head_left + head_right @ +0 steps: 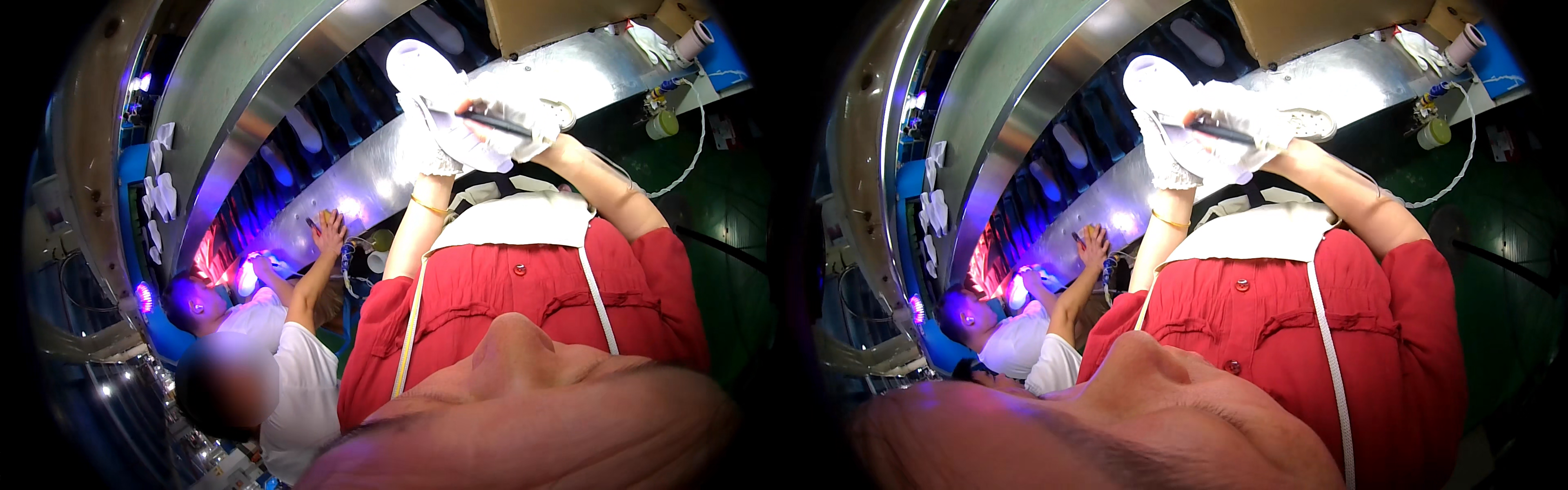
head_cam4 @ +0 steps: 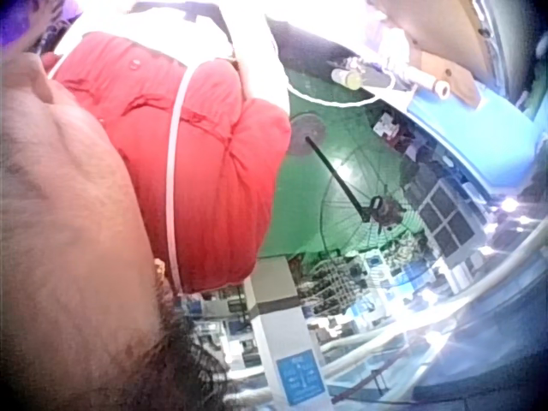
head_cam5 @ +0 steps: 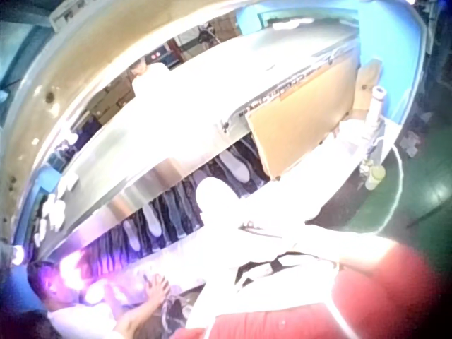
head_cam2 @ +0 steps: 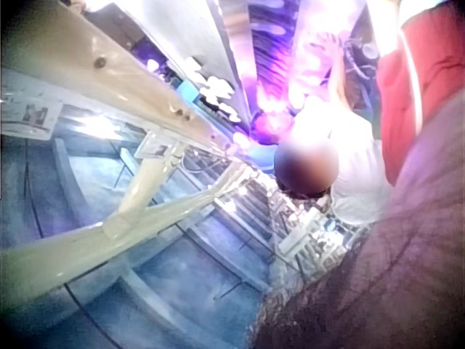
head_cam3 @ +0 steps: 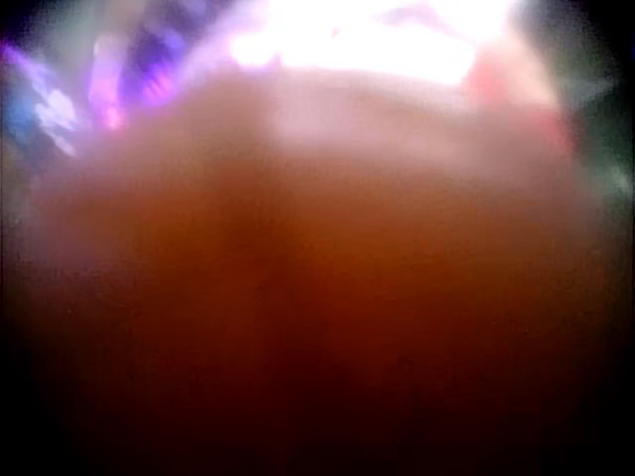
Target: The person, wearing gloves, uses a small brush to apply a liquid or paste onto the bottom edges and soles of white shoes before placing them onto a rotating conveyor belt.
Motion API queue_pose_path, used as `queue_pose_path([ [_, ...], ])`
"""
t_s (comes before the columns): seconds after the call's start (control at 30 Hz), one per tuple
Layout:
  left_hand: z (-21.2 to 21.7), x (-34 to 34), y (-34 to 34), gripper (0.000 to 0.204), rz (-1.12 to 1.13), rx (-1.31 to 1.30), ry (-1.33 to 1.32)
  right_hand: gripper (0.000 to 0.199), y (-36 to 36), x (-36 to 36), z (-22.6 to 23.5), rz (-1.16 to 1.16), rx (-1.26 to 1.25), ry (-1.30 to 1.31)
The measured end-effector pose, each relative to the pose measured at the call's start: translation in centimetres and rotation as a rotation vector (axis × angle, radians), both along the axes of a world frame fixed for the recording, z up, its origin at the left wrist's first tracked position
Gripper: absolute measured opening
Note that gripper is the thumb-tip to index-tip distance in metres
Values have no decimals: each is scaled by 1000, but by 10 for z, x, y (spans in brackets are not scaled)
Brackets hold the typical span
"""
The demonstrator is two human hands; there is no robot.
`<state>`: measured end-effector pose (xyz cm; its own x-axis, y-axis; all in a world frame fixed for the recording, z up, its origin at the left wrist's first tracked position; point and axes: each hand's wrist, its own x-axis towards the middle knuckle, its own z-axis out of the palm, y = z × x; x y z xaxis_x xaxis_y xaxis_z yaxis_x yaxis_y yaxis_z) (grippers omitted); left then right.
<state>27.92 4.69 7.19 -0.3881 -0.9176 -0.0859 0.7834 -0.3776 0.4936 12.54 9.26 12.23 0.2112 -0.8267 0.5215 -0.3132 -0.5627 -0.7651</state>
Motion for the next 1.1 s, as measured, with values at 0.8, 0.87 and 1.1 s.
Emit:
queue_pose_path([
  [0.8,40,21,-8,81,-86,-23,241,15,11,0,-13,69,593,-386],
  [0.87,34,15,0,84,-119,-108,179,12,6,-14,-19,30,296,-313],
  [1.1,23,1,-2,81,39,-196,94,17,28,22,-15,153,368,-411],
])
